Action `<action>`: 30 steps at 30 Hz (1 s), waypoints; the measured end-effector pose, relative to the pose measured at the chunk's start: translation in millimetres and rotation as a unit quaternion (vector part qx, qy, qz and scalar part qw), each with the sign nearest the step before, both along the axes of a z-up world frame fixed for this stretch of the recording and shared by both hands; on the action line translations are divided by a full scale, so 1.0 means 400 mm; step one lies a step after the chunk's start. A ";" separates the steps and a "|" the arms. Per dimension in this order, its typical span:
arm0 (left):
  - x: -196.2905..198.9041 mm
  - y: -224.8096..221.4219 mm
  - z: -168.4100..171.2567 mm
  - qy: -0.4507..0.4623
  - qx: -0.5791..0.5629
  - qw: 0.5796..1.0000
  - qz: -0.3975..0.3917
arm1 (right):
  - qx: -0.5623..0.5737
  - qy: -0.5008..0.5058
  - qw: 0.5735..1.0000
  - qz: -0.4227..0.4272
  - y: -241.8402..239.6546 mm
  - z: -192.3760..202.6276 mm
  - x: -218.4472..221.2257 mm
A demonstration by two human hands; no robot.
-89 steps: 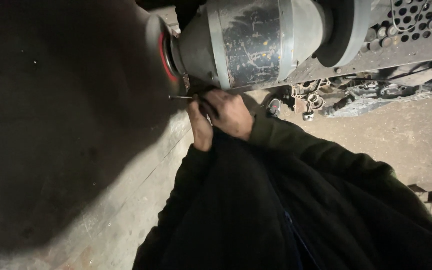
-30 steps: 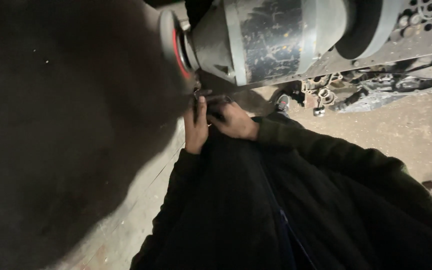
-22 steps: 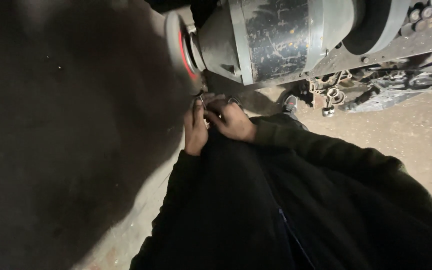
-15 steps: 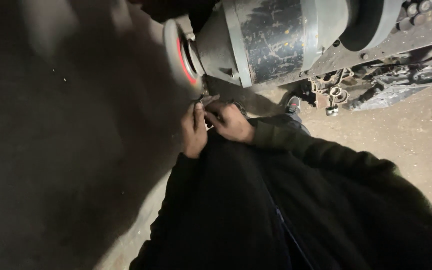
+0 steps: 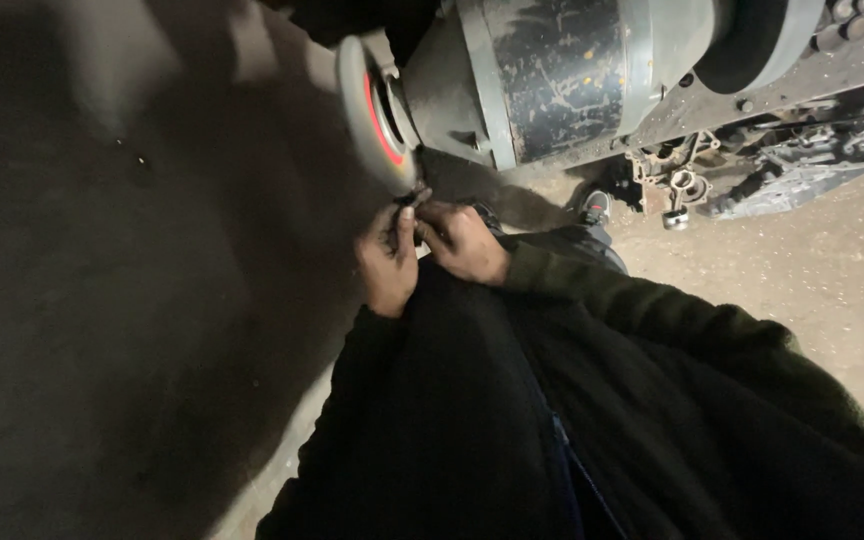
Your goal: Sharpening or smoothing small metal parts using a bench grinder at a workshop bench.
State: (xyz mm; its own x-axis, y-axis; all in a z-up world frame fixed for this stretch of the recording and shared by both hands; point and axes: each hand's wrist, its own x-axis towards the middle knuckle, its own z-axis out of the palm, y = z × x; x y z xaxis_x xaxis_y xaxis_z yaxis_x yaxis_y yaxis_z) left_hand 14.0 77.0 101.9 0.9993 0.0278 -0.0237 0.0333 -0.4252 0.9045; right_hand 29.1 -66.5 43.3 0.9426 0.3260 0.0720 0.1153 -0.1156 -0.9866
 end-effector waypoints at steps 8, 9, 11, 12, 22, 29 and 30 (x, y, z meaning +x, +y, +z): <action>-0.058 -0.083 0.091 -0.204 0.098 0.974 -0.005 | -0.018 -0.140 0.989 0.055 -0.133 0.062 -0.026; -0.051 -0.115 0.126 -0.225 0.073 0.971 -0.016 | -0.013 -0.199 0.979 0.050 -0.158 0.061 -0.028; -0.075 -0.158 0.132 -0.213 0.052 0.975 -0.017 | -0.030 -0.198 0.978 0.059 -0.199 0.059 -0.051; -0.073 -0.177 0.137 -0.213 0.038 0.976 -0.022 | -0.042 -0.208 0.975 0.063 -0.216 0.059 -0.047; -0.072 -0.154 -0.081 0.049 -0.107 0.974 0.191 | 0.000 0.012 0.996 0.092 -0.127 0.017 0.004; -0.001 -0.112 -0.088 0.000 -0.117 0.976 0.186 | -0.043 0.115 0.992 0.029 -0.040 -0.044 0.021; 0.004 -0.107 -0.084 -0.008 -0.112 0.979 0.171 | -0.047 0.108 0.993 0.011 -0.034 -0.057 0.014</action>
